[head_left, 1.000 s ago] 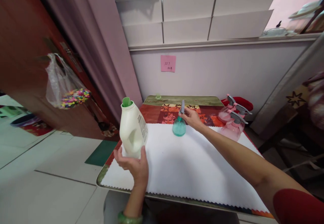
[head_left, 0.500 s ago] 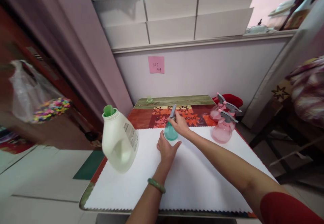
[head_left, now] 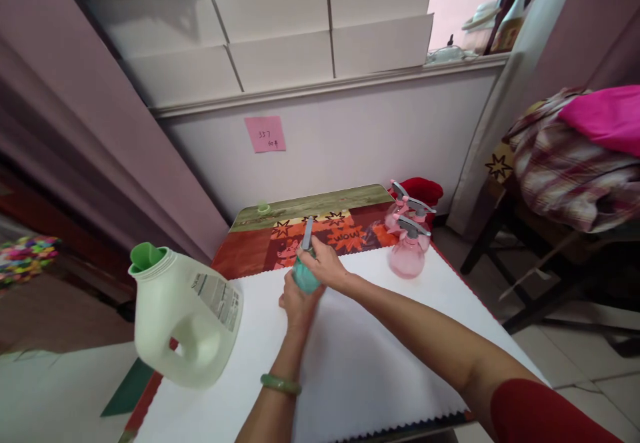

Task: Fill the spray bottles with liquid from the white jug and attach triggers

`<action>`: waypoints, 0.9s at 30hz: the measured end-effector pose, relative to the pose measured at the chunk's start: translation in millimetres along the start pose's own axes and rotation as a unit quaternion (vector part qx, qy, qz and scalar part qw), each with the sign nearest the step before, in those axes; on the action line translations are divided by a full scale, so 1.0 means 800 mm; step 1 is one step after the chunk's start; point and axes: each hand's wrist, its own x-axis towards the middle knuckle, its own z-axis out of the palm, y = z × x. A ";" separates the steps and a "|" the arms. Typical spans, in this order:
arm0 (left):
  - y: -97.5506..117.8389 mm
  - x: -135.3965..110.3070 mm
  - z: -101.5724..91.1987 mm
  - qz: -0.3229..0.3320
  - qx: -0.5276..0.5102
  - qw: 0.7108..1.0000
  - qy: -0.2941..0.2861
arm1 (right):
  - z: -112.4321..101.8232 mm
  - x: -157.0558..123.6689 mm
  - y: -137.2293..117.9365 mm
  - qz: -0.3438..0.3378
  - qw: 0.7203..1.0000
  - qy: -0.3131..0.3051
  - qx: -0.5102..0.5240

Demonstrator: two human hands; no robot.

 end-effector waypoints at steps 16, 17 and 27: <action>0.088 -0.142 -0.131 -0.167 -0.567 0.798 -0.123 | -0.066 -0.081 -0.151 -0.100 0.934 -0.069 0.337; 0.090 -0.146 -0.137 -0.177 -0.578 0.787 -0.126 | -0.064 -0.086 -0.154 -0.133 0.938 -0.081 0.310; 0.106 -0.176 -0.166 -0.249 -0.634 0.704 -0.199 | -0.018 -0.120 -0.159 -0.054 0.897 -0.139 0.415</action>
